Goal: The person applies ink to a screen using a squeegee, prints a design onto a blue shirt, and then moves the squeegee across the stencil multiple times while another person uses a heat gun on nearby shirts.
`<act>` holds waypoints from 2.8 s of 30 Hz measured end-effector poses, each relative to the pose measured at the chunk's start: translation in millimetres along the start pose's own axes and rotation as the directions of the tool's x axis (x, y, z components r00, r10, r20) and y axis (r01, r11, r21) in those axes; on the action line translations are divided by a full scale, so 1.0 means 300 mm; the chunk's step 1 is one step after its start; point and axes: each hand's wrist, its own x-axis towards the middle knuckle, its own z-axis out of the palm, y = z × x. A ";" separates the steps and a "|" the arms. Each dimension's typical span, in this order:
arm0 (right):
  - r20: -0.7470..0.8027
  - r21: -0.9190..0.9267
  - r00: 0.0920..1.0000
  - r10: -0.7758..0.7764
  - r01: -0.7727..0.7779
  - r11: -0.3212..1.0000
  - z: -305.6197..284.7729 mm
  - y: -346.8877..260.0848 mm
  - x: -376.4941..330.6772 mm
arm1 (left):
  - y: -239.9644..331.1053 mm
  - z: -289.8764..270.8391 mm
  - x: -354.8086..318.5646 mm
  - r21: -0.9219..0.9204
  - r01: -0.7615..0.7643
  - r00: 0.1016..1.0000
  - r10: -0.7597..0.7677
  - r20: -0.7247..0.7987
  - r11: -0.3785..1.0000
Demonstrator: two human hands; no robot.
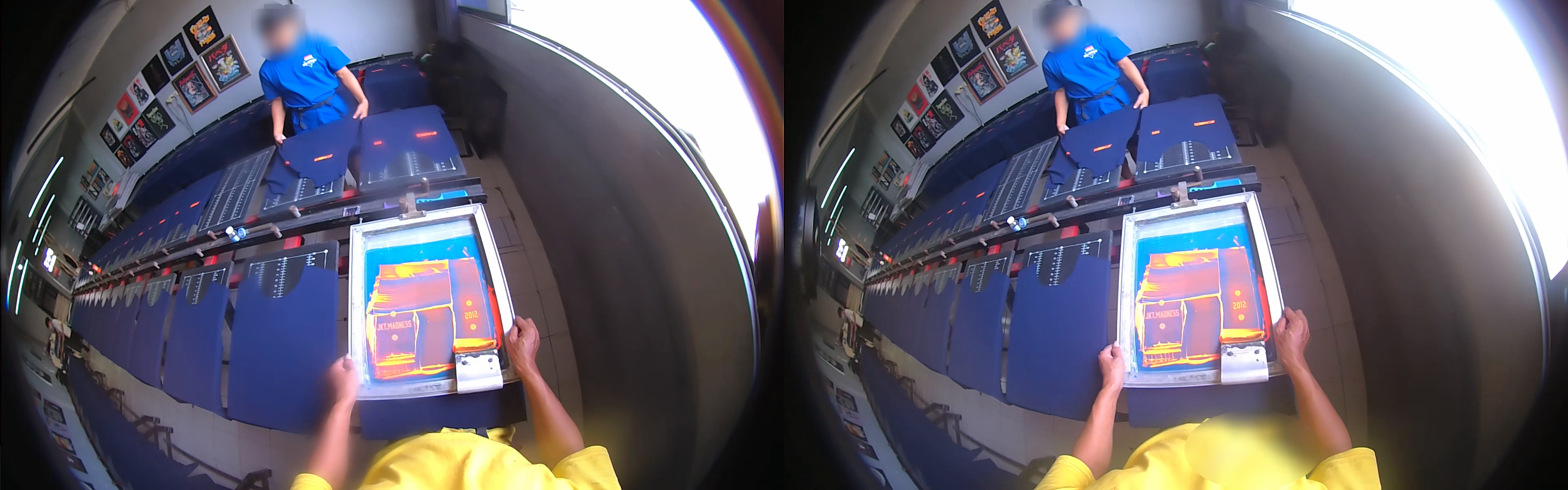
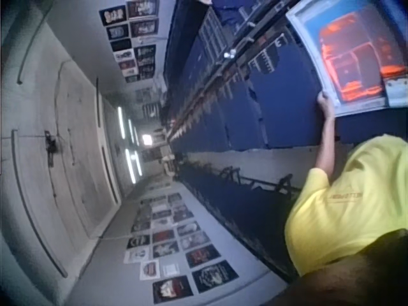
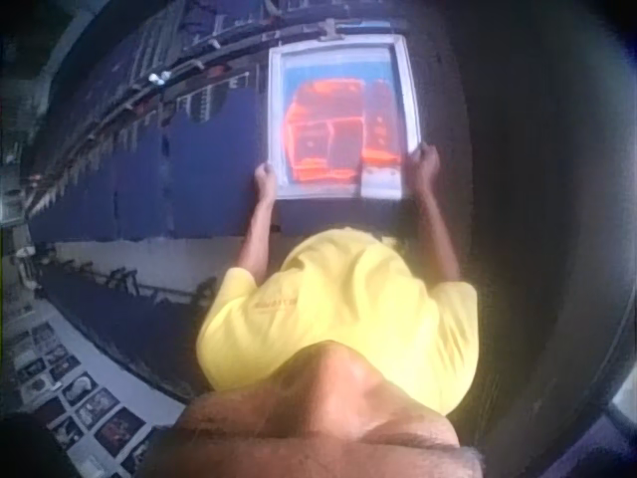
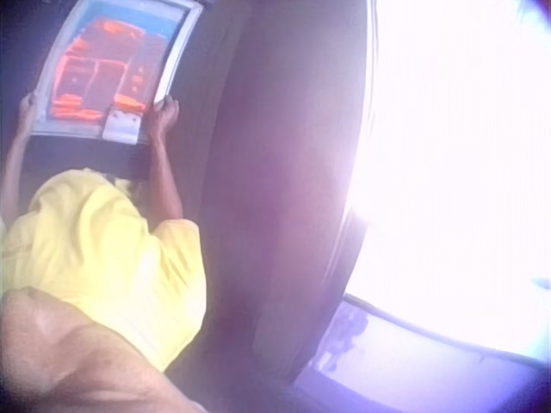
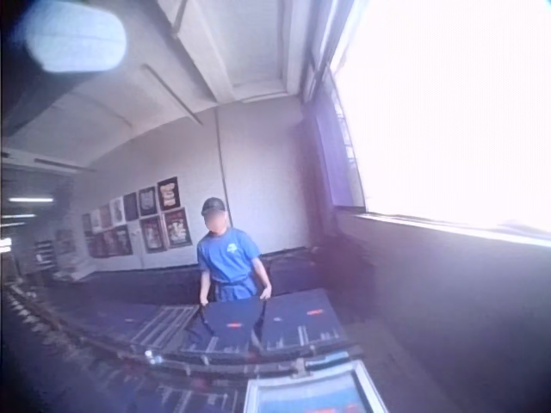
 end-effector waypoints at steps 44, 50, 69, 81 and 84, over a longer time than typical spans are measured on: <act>0.495 -0.139 0.648 -0.579 0.717 0.684 -0.183 -0.218 -0.071 | 0.288 0.154 -0.482 -0.346 0.508 0.455 0.095 0.885 0.788; 0.500 -0.139 0.638 -0.586 0.727 0.673 -0.214 -0.221 -0.113 | 0.454 0.178 -0.495 -0.357 -0.686 0.577 0.773 0.263 0.634; 0.423 -0.158 0.651 -0.631 0.738 0.655 -0.114 -0.235 0.086 | 0.605 0.305 -0.296 -0.030 -0.903 0.406 0.876 0.261 0.428; 0.405 -0.090 0.648 -0.645 0.730 0.677 0.021 -0.200 0.253 | 0.680 0.412 -0.139 0.037 -0.880 0.463 0.838 0.289 0.473; 0.474 -0.104 0.628 -0.617 0.736 0.669 0.025 -0.259 0.336 | 0.730 0.414 -0.061 -0.061 -0.860 0.481 0.846 0.229 0.506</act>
